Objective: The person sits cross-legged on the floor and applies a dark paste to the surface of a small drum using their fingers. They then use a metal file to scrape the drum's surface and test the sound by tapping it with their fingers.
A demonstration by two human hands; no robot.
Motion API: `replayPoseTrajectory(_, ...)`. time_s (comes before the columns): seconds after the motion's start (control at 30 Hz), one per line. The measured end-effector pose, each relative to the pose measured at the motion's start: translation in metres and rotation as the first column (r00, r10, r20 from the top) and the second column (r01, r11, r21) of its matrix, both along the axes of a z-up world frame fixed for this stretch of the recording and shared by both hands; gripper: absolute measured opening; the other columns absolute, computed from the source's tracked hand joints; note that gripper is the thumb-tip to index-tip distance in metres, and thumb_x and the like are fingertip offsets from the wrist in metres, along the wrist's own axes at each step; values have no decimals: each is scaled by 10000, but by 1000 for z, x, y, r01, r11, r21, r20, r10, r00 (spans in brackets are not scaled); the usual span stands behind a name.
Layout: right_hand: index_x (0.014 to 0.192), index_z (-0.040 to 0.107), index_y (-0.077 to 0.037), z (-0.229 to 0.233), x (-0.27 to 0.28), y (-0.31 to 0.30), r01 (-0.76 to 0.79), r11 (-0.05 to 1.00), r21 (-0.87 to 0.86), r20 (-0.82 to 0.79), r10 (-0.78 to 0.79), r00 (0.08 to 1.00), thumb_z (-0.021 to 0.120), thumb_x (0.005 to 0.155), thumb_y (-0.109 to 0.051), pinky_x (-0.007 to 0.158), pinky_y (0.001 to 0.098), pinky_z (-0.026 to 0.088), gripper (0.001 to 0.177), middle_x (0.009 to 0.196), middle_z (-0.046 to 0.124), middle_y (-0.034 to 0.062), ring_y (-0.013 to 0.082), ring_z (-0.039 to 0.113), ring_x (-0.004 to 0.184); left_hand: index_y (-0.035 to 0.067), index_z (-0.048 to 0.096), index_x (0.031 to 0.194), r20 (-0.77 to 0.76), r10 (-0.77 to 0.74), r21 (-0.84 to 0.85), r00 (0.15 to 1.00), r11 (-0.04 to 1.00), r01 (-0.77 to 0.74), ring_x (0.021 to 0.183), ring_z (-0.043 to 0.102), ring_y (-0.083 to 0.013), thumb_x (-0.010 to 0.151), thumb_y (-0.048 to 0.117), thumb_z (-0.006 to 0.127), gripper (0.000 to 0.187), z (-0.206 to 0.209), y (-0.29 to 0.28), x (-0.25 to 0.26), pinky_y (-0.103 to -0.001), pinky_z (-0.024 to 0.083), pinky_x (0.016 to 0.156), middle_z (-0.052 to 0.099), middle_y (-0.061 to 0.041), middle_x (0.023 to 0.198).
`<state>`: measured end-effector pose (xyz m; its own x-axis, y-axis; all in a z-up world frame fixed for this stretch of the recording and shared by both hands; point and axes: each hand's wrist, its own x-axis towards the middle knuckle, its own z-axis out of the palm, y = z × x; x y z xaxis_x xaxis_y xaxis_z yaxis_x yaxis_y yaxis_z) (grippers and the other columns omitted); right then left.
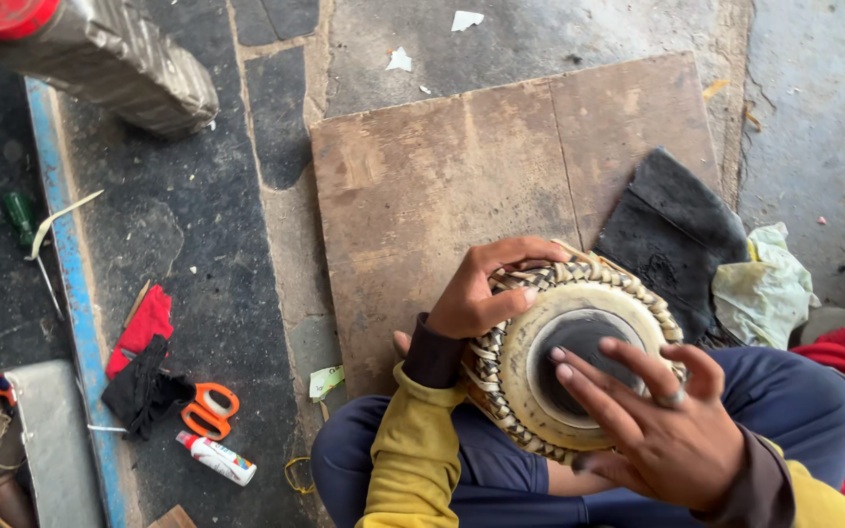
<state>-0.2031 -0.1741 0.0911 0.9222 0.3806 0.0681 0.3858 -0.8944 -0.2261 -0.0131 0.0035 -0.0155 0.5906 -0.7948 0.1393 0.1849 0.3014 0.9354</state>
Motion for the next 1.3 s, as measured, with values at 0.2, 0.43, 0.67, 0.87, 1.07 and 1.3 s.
replayPoseTrajectory(0.2, 1523, 435, -140, 3, -13, 13, -25, 1000, 0, 44, 25, 999, 298, 958, -802, 1081, 499, 165, 881, 1534, 478, -32, 218, 372, 1372, 16, 687, 1304, -14, -56, -50, 998, 997, 55, 1221, 672, -216, 852, 213, 641, 496, -2, 0, 4, -388, 534, 1161, 702, -149, 1307)
replayPoseTrajectory(0.43, 1537, 555, -118, -18, -58, 7, 195, 939, -285, 65, -184, 981, 275, 1006, -703, 1055, 463, 176, 838, 1563, 540, -38, 174, 413, 1365, 33, 700, 1304, 14, -58, -70, 998, 996, 59, 1240, 676, -231, 824, 275, 663, 539, -11, -4, 6, -372, 523, 1144, 702, -144, 1312)
replayPoseTrajectory(0.67, 1394, 639, -161, -21, -32, -3, 172, 930, -325, 212, -106, 972, 317, 879, -797, 1028, 451, 263, 879, 1407, 669, -82, 143, 454, 1359, 40, 701, 1298, 1, -105, -36, 995, 994, 105, 1313, 656, -272, 808, 322, 665, 567, -3, -6, 11, -402, 499, 1195, 688, -157, 1370)
replayPoseTrajectory(0.87, 1422, 677, -212, -42, -69, 22, 261, 923, -282, 307, -171, 936, 536, 1040, -496, 1064, 410, 259, 496, 1427, 641, -136, 88, 491, 1354, 25, 710, 1289, 15, -99, -42, 995, 994, 99, 1296, 649, -284, 820, 321, 678, 556, -14, -6, 12, -406, 480, 1188, 698, -168, 1326)
replayPoseTrajectory(1.07, 1401, 674, -185, -33, -58, -6, 279, 870, -406, 286, -169, 943, 330, 895, -759, 1014, 410, 282, 839, 1398, 698, -117, 98, 495, 1343, 21, 700, 1300, 9, -109, -16, 994, 994, 109, 1313, 639, -280, 812, 305, 668, 566, -9, -6, 13, -421, 468, 1231, 691, -167, 1338)
replayPoseTrajectory(1.3, 1401, 662, -235, -45, -63, 17, 116, 935, -334, 197, -51, 979, 505, 1045, -367, 997, 447, 263, 411, 1382, 691, -107, 120, 511, 1317, 12, 701, 1282, -42, -116, -34, 992, 993, 115, 1248, 661, -278, 811, 312, 685, 558, -14, -8, 10, -428, 512, 1177, 692, -165, 1369)
